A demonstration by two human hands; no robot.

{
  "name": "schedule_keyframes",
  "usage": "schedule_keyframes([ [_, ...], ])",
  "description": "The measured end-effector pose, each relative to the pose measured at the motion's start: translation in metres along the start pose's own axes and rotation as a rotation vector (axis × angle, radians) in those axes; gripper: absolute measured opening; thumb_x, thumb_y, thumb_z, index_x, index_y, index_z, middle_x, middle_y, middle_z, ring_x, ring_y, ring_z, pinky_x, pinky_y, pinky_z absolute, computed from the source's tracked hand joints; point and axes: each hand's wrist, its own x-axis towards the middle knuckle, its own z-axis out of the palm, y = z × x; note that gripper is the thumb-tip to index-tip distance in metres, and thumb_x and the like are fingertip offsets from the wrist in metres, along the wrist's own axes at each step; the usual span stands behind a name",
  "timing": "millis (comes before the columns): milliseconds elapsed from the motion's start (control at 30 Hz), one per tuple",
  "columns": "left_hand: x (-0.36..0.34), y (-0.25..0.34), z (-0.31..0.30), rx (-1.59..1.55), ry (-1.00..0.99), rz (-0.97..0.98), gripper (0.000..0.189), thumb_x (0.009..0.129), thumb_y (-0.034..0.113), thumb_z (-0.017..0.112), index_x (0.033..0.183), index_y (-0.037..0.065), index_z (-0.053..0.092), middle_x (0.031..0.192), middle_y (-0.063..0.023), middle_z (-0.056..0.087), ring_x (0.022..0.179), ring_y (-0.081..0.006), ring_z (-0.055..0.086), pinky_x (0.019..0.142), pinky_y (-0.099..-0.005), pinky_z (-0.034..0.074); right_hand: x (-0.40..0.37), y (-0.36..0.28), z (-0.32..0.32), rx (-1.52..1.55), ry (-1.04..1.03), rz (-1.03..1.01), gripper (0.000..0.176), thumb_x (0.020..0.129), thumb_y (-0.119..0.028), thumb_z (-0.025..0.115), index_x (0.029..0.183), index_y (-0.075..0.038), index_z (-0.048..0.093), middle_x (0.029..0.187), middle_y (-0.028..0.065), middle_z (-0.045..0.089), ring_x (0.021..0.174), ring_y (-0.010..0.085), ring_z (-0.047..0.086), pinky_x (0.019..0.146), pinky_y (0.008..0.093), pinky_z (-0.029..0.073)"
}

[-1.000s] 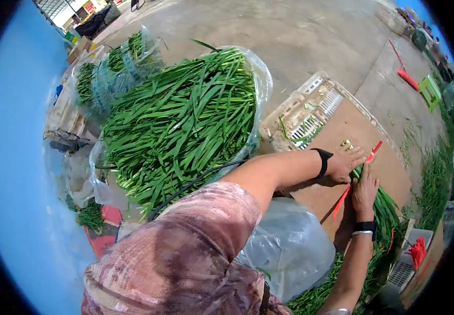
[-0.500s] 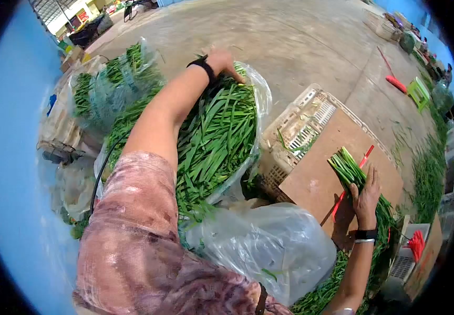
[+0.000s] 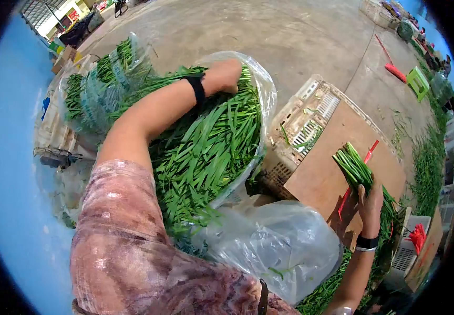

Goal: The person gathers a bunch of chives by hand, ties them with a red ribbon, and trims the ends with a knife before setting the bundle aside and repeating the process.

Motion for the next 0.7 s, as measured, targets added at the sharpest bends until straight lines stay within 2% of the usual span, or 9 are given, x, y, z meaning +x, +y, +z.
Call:
schedule_keyframes([
  [67,0.013,-0.007,0.023,0.008,0.122,-0.019,0.039,0.058,0.020,0.073,0.086,-0.005,0.063,0.089,-0.0256,0.063,0.083,-0.0386,0.062,0.070,-0.0411,0.051,0.004,-0.006,0.001,0.007,0.031,-0.047,0.045,0.080,-0.002,0.057,0.123,0.001,0.044,0.113,0.0252,0.053,0.103,0.0412,0.052,0.088,0.0431,0.042],
  [167,-0.002,-0.012,-0.003,-0.221,0.281,-0.112,0.043,0.057,0.019,0.072,0.093,-0.003,0.062,0.089,-0.0251,0.063,0.084,-0.0371,0.063,0.073,-0.0411,0.050,0.004,-0.028,-0.011,0.085,0.017,-0.022,0.041,0.082,-0.003,0.056,0.122,-0.003,0.046,0.111,0.0239,0.054,0.100,0.0401,0.054,0.085,0.0424,0.044],
  [267,0.004,-0.049,-0.009,-0.494,0.245,-0.130,0.048,0.056,0.020,0.071,0.097,-0.002,0.061,0.089,-0.0240,0.064,0.083,-0.0346,0.063,0.075,-0.0396,0.050,0.005,-0.034,-0.019,0.123,0.073,-0.084,0.039,0.083,-0.005,0.056,0.121,-0.002,0.047,0.108,0.0229,0.056,0.097,0.0396,0.055,0.083,0.0424,0.044],
  [300,-0.011,-0.041,-0.026,-0.604,0.277,-0.148,0.050,0.054,0.021,0.071,0.098,-0.001,0.062,0.086,-0.0222,0.064,0.078,-0.0307,0.063,0.073,-0.0370,0.050,0.007,-0.035,-0.018,0.095,0.091,-0.082,0.037,0.083,-0.006,0.056,0.119,-0.002,0.048,0.104,0.0220,0.059,0.095,0.0384,0.057,0.082,0.0414,0.045],
  [400,-0.012,-0.045,-0.036,-0.624,0.139,-0.075,0.051,0.054,0.020,0.071,0.099,0.001,0.061,0.083,-0.0184,0.065,0.072,-0.0266,0.062,0.069,-0.0343,0.049,0.016,-0.058,-0.025,0.177,0.131,-0.138,0.034,0.084,-0.007,0.056,0.117,-0.002,0.051,0.104,0.0216,0.060,0.095,0.0372,0.059,0.082,0.0404,0.046],
  [500,0.003,-0.057,-0.015,-0.740,0.108,-0.075,0.047,0.057,0.015,0.069,0.101,0.002,0.061,0.079,-0.0118,0.064,0.068,-0.0206,0.059,0.064,-0.0320,0.048,0.027,-0.096,-0.035,0.227,0.130,-0.237,0.030,0.084,-0.008,0.056,0.113,-0.001,0.053,0.103,0.0201,0.061,0.094,0.0322,0.061,0.080,0.0374,0.048],
  [600,-0.026,-0.031,-0.050,-0.872,0.017,-0.034,0.043,0.059,0.010,0.066,0.101,0.002,0.060,0.077,-0.0071,0.063,0.068,-0.0155,0.057,0.062,-0.0307,0.047,0.042,-0.128,-0.027,0.486,0.054,-0.239,0.025,0.085,-0.009,0.055,0.108,0.000,0.057,0.099,0.0173,0.064,0.089,0.0276,0.064,0.078,0.0338,0.050],
  [667,-0.021,-0.041,-0.042,-0.854,0.041,0.021,0.042,0.060,0.008,0.066,0.101,0.002,0.059,0.077,-0.0063,0.062,0.067,-0.0141,0.056,0.061,-0.0303,0.047,0.065,-0.152,-0.020,0.504,-0.057,-0.315,0.023,0.087,-0.010,0.055,0.105,0.003,0.058,0.094,0.0156,0.065,0.087,0.0232,0.065,0.076,0.0307,0.051],
  [700,-0.019,-0.045,-0.041,-0.845,0.053,0.052,0.042,0.060,0.007,0.065,0.102,0.002,0.059,0.077,-0.0059,0.062,0.066,-0.0134,0.056,0.060,-0.0301,0.047,0.074,-0.174,-0.018,0.645,-0.168,-0.245,0.023,0.087,-0.010,0.054,0.105,0.005,0.058,0.093,0.0157,0.066,0.086,0.0226,0.065,0.076,0.0301,0.051],
])
